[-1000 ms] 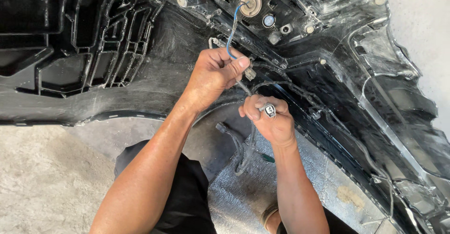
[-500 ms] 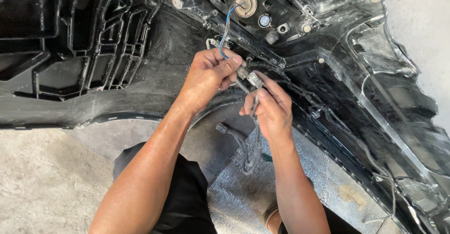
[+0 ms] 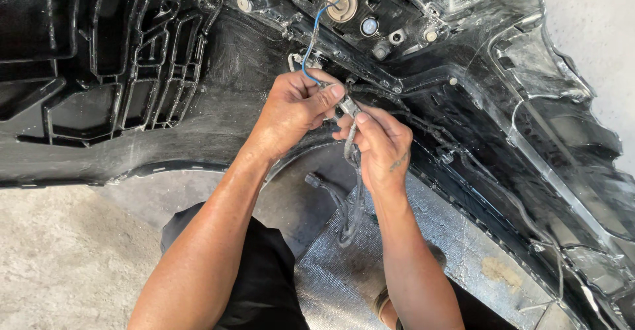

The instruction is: The person connects two electrical connectors on the underside of a car door panel, then routes and secures the wiring along the door's interior frame. The hands manipulate the connectors and wires by hand without visible tools.

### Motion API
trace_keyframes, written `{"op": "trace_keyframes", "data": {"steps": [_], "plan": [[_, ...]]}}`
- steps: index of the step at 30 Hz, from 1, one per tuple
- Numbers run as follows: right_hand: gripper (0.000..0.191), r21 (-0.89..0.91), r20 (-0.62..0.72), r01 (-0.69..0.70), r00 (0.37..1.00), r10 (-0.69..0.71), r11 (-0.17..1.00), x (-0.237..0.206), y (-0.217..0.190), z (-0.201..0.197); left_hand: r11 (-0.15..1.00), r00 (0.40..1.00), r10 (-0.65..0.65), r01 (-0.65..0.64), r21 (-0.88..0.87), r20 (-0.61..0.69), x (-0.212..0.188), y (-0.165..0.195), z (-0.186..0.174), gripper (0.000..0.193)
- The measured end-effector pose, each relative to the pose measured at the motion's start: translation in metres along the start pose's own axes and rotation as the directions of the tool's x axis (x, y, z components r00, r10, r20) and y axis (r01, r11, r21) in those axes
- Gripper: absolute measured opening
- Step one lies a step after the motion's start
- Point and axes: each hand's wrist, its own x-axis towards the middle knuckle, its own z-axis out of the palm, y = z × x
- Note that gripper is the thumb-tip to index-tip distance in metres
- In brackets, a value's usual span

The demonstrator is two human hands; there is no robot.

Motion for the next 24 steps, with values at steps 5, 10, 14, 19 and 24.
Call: {"op": "trace_keyframes", "data": {"steps": [5, 10, 14, 19, 24], "plan": [[0.022, -0.020, 0.008, -0.059, 0.998, 0.059, 0.998, 0.002, -0.006, 0.000, 1.000, 1.000, -0.008, 0.008, 0.030, -0.007, -0.002, 0.002, -0.001, 0.016], [0.019, -0.061, 0.020, 0.019, 1.000, -0.018, 0.998, 0.003, -0.002, -0.001, 1.000, 1.000, -0.010, 0.010, 0.016, 0.011, -0.002, 0.000, -0.001, 0.018], [0.017, -0.055, 0.050, 0.090, 0.995, -0.087, 0.994, 0.005, 0.008, -0.004, 1.000, 1.000, 0.002, -0.002, -0.003, 0.012, -0.001, -0.001, -0.002, 0.019], [0.027, 0.199, 0.232, -0.007, 0.972, -0.040, 0.980, 0.013, 0.013, -0.016, 0.996, 0.994, 0.042, -0.034, -0.087, 0.098, -0.006, 0.003, 0.004, 0.020], [0.034, 0.345, 0.371, -0.091, 0.927, -0.047, 0.934, 0.017, 0.016, -0.028, 0.994, 0.991, 0.037, -0.024, -0.105, 0.125, -0.005, 0.002, 0.010, 0.019]]}}
